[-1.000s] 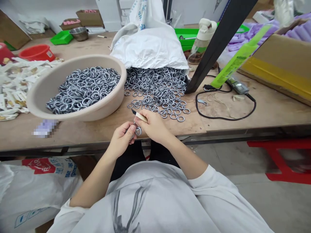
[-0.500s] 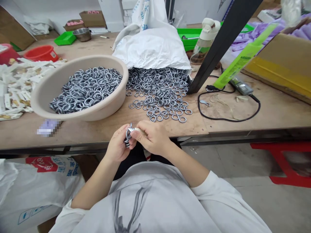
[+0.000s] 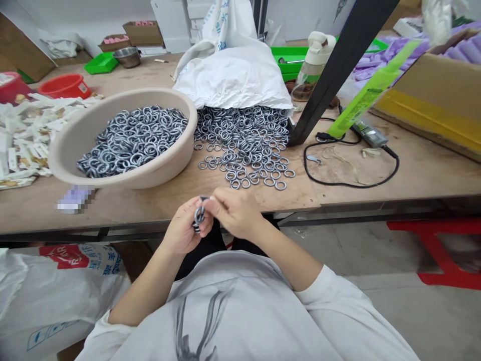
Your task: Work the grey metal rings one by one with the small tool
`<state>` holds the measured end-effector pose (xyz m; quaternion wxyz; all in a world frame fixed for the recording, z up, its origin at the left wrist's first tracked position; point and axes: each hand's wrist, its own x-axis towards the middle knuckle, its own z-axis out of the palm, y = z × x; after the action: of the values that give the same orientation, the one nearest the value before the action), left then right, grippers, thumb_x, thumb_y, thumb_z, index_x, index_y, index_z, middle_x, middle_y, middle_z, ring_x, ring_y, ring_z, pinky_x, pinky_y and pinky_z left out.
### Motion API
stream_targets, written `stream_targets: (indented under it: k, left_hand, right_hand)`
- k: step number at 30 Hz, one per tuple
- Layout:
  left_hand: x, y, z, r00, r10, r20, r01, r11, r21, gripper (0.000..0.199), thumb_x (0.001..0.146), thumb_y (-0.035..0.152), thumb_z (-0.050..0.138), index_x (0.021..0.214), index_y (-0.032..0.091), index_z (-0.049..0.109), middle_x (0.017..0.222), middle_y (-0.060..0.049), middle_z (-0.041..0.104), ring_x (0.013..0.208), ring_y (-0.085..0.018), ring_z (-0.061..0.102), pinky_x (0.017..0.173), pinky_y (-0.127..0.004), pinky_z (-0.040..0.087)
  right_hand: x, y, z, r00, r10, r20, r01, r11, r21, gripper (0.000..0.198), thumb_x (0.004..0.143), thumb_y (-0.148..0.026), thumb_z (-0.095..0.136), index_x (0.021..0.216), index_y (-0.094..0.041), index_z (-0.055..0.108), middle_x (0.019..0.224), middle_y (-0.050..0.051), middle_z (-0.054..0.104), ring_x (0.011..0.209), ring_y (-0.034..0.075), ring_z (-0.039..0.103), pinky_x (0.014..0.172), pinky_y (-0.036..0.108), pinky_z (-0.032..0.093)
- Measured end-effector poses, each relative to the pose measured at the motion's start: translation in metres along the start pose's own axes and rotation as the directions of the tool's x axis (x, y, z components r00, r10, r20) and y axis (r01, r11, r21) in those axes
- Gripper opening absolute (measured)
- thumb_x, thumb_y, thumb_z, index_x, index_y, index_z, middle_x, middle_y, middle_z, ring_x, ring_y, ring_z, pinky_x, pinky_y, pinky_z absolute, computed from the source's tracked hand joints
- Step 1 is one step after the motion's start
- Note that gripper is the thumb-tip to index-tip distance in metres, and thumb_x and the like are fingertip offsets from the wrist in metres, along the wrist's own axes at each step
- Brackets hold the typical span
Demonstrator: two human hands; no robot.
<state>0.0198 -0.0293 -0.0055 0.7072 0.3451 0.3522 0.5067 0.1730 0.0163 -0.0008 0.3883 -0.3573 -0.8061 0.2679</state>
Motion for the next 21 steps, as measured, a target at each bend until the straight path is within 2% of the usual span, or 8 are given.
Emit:
stream_targets:
  k: [3,5,7,9,11,14,18,21]
  left_hand:
    - [-0.002,0.002,0.003,1.0,-0.02,0.02,0.019,1.0,0.023,0.041,0.079,0.051,0.072,0.067,0.016,0.054,0.045,0.005,0.044,0.037,-0.005,0.037,0.037,-0.017,0.029]
    - [0.0,0.004,0.003,0.999,-0.003,-0.039,0.003,1.0,0.012,0.04,0.077,0.051,0.073,0.068,0.016,0.054,0.046,0.005,0.043,0.037,-0.005,0.037,0.037,-0.016,0.03]
    - [0.002,0.005,0.003,0.993,0.018,-0.119,-0.016,1.0,0.011,0.039,0.076,0.05,0.074,0.069,0.017,0.053,0.048,0.006,0.044,0.038,-0.005,0.037,0.036,-0.015,0.029]
    - [0.004,0.005,0.002,0.982,0.036,-0.186,-0.032,0.999,0.025,0.039,0.075,0.049,0.075,0.07,0.017,0.053,0.051,0.006,0.044,0.038,-0.004,0.037,0.035,-0.015,0.028]
    - [0.005,0.005,0.003,0.972,0.059,-0.227,-0.05,0.998,0.045,0.039,0.073,0.048,0.076,0.07,0.016,0.054,0.055,0.006,0.046,0.038,-0.003,0.037,0.034,-0.014,0.028]
    - [0.006,0.004,0.004,0.966,0.078,-0.247,-0.063,0.996,0.067,0.039,0.073,0.048,0.077,0.069,0.016,0.054,0.058,0.006,0.047,0.039,-0.003,0.037,0.033,-0.014,0.029]
    - [0.006,0.0,0.001,0.965,0.111,-0.238,-0.084,0.989,0.12,0.038,0.077,0.049,0.074,0.07,0.017,0.055,0.056,0.006,0.046,0.04,-0.004,0.038,0.035,-0.015,0.031]
    - [0.005,-0.004,-0.004,0.967,0.137,-0.214,-0.097,0.977,0.188,0.039,0.078,0.052,0.072,0.072,0.017,0.057,0.053,0.006,0.047,0.041,-0.005,0.039,0.037,-0.016,0.032]
  right_hand:
    - [0.002,0.007,-0.002,0.987,0.135,-0.085,-0.138,0.99,-0.037,0.05,0.1,-0.054,0.04,0.063,-0.021,0.043,0.055,-0.004,0.04,0.053,0.011,0.04,0.055,0.027,0.026]
    - [0.0,0.003,-0.003,0.993,0.086,-0.084,-0.091,0.994,-0.063,0.049,0.1,-0.053,0.039,0.064,-0.021,0.044,0.056,-0.003,0.042,0.053,0.011,0.039,0.055,0.027,0.026]
    - [-0.005,-0.005,-0.004,0.998,-0.04,-0.046,0.034,0.992,-0.12,0.048,0.099,-0.052,0.041,0.063,-0.02,0.044,0.057,-0.003,0.044,0.053,0.011,0.038,0.055,0.027,0.026]
    - [-0.009,-0.014,-0.005,0.989,-0.15,-0.007,0.145,0.967,-0.211,0.048,0.097,-0.051,0.047,0.061,-0.02,0.046,0.056,-0.002,0.045,0.054,0.011,0.039,0.055,0.028,0.025]
    - [-0.011,-0.02,-0.005,0.979,-0.204,0.018,0.2,0.933,-0.3,0.047,0.096,-0.051,0.05,0.061,-0.02,0.049,0.056,-0.001,0.047,0.056,0.012,0.041,0.056,0.029,0.024]
    - [-0.011,-0.022,-0.004,0.978,-0.2,0.051,0.205,0.907,-0.369,0.047,0.097,-0.051,0.049,0.062,-0.02,0.054,0.059,0.0,0.051,0.058,0.013,0.043,0.057,0.03,0.024]
    - [-0.01,-0.018,-0.003,0.983,-0.163,0.083,0.182,0.906,-0.382,0.047,0.097,-0.051,0.047,0.064,-0.02,0.056,0.06,0.001,0.054,0.058,0.014,0.044,0.057,0.03,0.023]
    - [-0.009,-0.015,-0.006,0.992,-0.114,0.049,0.124,0.911,-0.392,0.048,0.098,-0.052,0.046,0.063,-0.02,0.055,0.059,0.001,0.053,0.057,0.013,0.043,0.056,0.03,0.022]
